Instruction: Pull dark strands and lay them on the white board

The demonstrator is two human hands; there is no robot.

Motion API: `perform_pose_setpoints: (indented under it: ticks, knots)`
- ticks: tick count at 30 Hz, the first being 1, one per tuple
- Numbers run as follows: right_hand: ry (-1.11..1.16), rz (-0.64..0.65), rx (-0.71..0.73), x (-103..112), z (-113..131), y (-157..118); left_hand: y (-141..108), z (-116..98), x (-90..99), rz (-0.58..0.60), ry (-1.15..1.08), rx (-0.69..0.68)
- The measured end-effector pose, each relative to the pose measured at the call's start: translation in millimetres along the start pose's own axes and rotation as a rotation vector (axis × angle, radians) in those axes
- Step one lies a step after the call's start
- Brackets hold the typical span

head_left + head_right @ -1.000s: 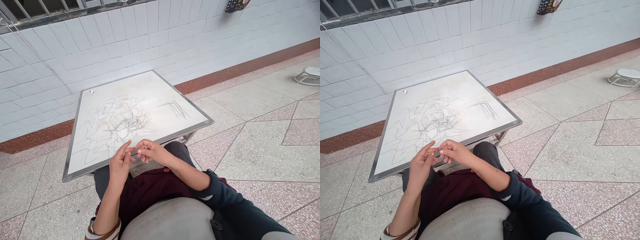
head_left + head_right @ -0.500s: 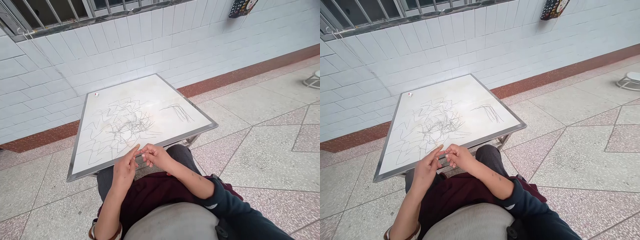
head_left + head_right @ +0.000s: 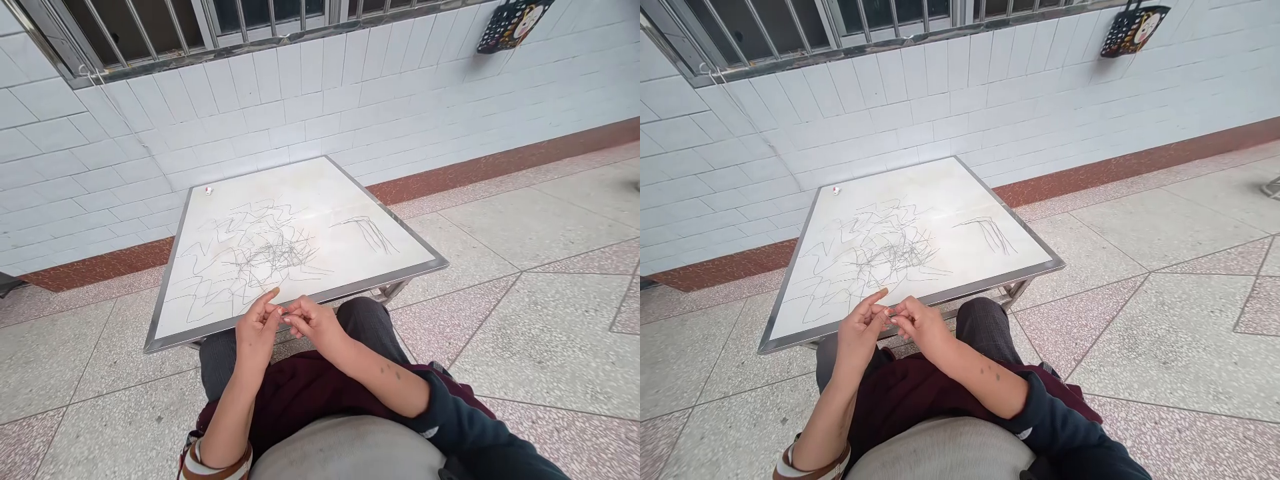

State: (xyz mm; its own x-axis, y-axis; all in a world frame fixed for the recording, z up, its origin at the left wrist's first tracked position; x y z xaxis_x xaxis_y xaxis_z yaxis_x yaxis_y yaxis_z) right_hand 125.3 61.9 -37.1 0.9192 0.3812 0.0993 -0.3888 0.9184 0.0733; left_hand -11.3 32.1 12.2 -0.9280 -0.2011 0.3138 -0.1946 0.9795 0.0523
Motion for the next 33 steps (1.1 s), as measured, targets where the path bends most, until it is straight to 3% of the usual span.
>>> perform_pose_setpoints:
  ticks: [5,12,20,30,33]
  knots:
    - [-0.188,0.02,0.163,-1,-2,-4,2,3,4.8,-0.035,-0.031,-0.004]
    - [-0.799,-0.074,0.487,-4,5,-12,4,9,7.9,0.002,-0.116,-0.004]
    - [-0.638,0.032,0.44,3,6,-10,10,7,17.8,0.035,-0.209,0.031]
    - [-0.943,0.102,0.627,3,14,-13,9,8,22.7,0.065,-0.174,0.061]
    - [-0.935,0.136,0.629,3,14,-15,10,10,24.7,0.059,-0.167,0.072]
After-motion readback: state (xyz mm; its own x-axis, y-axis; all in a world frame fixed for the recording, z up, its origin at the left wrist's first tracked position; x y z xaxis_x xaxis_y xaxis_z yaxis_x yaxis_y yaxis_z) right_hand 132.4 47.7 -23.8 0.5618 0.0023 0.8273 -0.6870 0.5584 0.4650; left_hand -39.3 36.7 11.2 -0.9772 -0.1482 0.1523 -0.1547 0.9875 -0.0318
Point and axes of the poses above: each hand's wrist, its own y-axis towards the middle knuckle, its own x-axis out of the back of the hand, z = x × y, the point moved 2 cm from there along y, towards the middle knuckle, and after that the axes turned 2 degrees about -x, right-handed, at the moved point
